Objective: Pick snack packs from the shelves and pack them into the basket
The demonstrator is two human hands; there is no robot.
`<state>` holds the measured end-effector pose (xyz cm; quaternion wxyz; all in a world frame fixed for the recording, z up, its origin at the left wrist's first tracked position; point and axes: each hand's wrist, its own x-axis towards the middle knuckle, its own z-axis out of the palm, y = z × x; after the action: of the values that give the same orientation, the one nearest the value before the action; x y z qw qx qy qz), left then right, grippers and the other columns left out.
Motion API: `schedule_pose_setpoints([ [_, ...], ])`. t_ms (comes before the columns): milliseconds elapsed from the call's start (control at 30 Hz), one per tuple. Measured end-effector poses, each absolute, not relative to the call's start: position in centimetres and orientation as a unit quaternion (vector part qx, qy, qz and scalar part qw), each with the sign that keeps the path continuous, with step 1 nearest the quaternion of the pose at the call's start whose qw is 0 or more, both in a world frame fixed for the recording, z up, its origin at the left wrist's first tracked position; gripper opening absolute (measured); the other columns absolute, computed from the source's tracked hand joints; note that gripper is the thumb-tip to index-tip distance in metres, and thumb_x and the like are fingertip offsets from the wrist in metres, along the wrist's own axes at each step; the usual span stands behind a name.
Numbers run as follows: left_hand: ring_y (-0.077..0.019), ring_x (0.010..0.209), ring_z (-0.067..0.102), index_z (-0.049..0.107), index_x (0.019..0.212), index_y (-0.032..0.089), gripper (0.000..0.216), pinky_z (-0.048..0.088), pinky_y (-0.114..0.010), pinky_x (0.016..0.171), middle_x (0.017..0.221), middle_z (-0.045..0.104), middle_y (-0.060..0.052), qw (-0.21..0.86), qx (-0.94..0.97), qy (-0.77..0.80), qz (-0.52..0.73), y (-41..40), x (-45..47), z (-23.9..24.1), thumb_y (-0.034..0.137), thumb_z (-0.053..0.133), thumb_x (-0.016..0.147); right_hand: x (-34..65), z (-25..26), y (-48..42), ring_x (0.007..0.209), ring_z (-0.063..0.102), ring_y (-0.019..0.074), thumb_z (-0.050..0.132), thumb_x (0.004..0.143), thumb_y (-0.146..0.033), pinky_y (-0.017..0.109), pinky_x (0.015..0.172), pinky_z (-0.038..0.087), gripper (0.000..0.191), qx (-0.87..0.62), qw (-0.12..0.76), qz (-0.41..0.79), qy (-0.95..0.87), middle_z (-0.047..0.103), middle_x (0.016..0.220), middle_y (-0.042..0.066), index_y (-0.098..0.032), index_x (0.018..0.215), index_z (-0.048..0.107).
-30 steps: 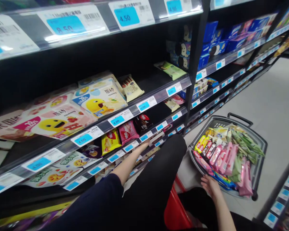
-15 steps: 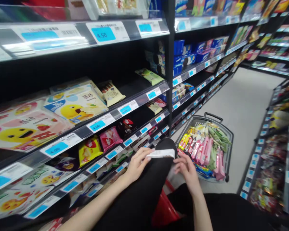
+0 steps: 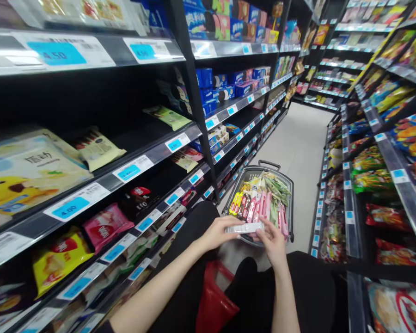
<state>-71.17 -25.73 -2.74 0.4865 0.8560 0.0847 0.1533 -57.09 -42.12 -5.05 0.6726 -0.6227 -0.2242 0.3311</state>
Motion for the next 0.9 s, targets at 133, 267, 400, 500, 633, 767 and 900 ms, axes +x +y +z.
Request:
schedule_pose_setpoints([
  [133,-0.0195,0.107,0.058,0.059,0.119,0.029,0.037,0.041,-0.029,0.096,0.118,0.063,-0.001,0.467,0.87,0.085,0.131,-25.7,-71.9,-4.1,0.031,0.057,0.082,-57.4,-6.0,-41.5,0.071,0.066,0.022,0.077,0.062,-0.042,0.032,0.055,0.057,0.053,-0.653,0.651,0.315,-0.224,0.07,0.084,0.005,-0.017,0.107,0.064],
  [267,-0.0192,0.107,0.059,0.065,0.111,0.028,0.029,0.041,-0.03,0.096,0.114,0.065,-0.001,0.48,0.86,0.102,0.144,-25.2,-71.7,-4.5,0.03,0.052,0.085,-57.3,-6.6,-41.2,0.075,0.066,0.0218,0.076,0.062,-0.041,0.032,0.059,0.058,0.049,-0.681,0.641,0.283,-0.213,0.07,0.087,0.005,-0.017,0.103,0.066],
  [400,-0.0215,0.09,0.065,0.061,0.117,0.021,0.041,0.05,-0.032,0.08,0.104,0.068,-0.006,0.634,0.761,0.125,0.053,-24.9,-71.4,-4.5,0.036,0.061,0.078,-57.3,-6.1,-41.0,0.075,0.065,0.0196,0.076,0.063,-0.038,0.03,0.06,0.057,0.05,-0.667,0.642,0.302,-0.228,0.069,0.091,0.005,-0.017,0.107,0.064],
  [500,-0.0198,0.07,0.067,0.055,0.12,0.019,0.047,0.052,-0.033,0.067,0.092,0.069,-0.007,0.783,0.608,0.106,-0.081,-25.5,-71.2,-4.8,0.042,0.06,0.079,-57.7,-5.7,-40.4,0.07,0.063,0.018,0.076,0.063,-0.038,0.027,0.054,0.054,0.049,-0.648,0.632,0.335,-0.263,0.068,0.086,0.004,-0.018,0.106,0.062],
  [633,-0.0192,0.067,0.066,0.051,0.113,0.02,0.053,0.053,-0.039,0.068,0.087,0.066,-0.005,0.894,0.429,0.123,-0.045,-27.5,-70.2,-6.3,0.037,0.073,0.068,-58.6,-6.1,-39.3,0.08,0.061,0.0184,0.071,0.068,-0.04,0.03,0.067,0.053,0.049,-0.682,0.629,0.254,-0.274,0.065,0.094,0.007,-0.017,0.11,0.057],
  [767,-0.0169,0.077,0.063,0.052,0.095,0.017,0.045,0.05,-0.037,0.08,0.083,0.063,-0.002,0.906,0.31,0.208,0.199,-28.7,-68.8,-8.1,0.019,0.079,0.059,-59.8,-7.4,-38.9,0.085,0.06,0.0215,0.074,0.063,-0.039,0.035,0.071,0.053,0.07,-0.718,0.564,0.247,-0.324,0.06,0.102,0.009,-0.017,0.122,0.046],
  [900,-0.0145,0.074,0.062,0.05,0.087,0.014,0.036,0.048,-0.036,0.084,0.078,0.062,-0.002,0.909,0.225,0.231,0.264,-28.6,-68.5,-8.7,0.01,0.074,0.061,-60.6,-8.1,-39.0,0.084,0.061,0.0237,0.068,0.068,-0.034,0.04,0.077,0.05,0.06,-0.741,0.478,0.232,-0.41,0.064,0.093,0.008,-0.018,0.121,0.047],
])
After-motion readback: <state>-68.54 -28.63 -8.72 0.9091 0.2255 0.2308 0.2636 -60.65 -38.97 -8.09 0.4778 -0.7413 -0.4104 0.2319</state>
